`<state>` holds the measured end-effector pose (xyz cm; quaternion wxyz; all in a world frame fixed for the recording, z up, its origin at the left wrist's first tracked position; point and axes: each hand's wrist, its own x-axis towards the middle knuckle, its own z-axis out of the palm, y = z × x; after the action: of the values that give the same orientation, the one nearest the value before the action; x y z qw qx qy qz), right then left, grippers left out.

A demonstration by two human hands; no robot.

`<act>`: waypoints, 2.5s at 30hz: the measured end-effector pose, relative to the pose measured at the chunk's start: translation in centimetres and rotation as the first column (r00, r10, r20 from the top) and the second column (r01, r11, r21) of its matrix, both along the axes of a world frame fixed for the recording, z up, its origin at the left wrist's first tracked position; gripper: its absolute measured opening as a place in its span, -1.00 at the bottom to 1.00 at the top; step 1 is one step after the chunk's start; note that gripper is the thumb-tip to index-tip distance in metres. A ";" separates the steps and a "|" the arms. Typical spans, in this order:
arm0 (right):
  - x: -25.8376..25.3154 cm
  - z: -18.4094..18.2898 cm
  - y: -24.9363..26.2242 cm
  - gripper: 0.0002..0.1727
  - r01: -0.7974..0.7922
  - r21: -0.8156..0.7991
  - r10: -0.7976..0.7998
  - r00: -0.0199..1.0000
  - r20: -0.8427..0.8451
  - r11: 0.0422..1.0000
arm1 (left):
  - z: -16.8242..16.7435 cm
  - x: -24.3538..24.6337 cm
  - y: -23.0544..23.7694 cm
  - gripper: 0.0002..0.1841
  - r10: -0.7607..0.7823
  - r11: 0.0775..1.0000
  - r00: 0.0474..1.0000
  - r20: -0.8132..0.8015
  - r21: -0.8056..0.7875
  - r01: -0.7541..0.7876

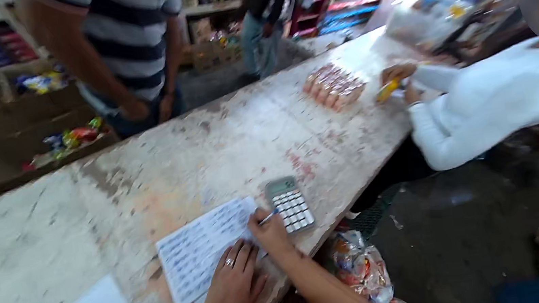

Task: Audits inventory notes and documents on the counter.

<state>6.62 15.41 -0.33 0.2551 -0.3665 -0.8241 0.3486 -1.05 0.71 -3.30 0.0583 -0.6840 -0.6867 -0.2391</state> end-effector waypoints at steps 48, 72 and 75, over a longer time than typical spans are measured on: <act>7.5 2.6 -13.8 -0.62 -0.081 -0.727 -0.340 0.845 -0.413 0.682 | 8.5 -6.9 -16.5 -0.66 0.120 0.963 -0.235 0.965 -0.170 -0.207; 7.4 -0.3 -6.8 -0.38 -0.281 -0.307 0.242 0.957 -0.158 0.909 | 1.7 -0.7 -31.7 -0.62 0.568 0.238 -0.013 0.823 -0.180 -0.954; 7.5 -0.1 -6.8 -0.38 -0.271 -0.258 0.254 0.962 -0.097 0.928 | 1.8 -0.5 -31.5 -0.61 0.562 0.255 0.019 0.827 -0.152 -0.955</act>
<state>14.12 8.60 -0.41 0.1796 -0.2733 -0.8024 0.4991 -1.58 -30.82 -1.51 0.0490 0.0391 -0.8157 -0.5751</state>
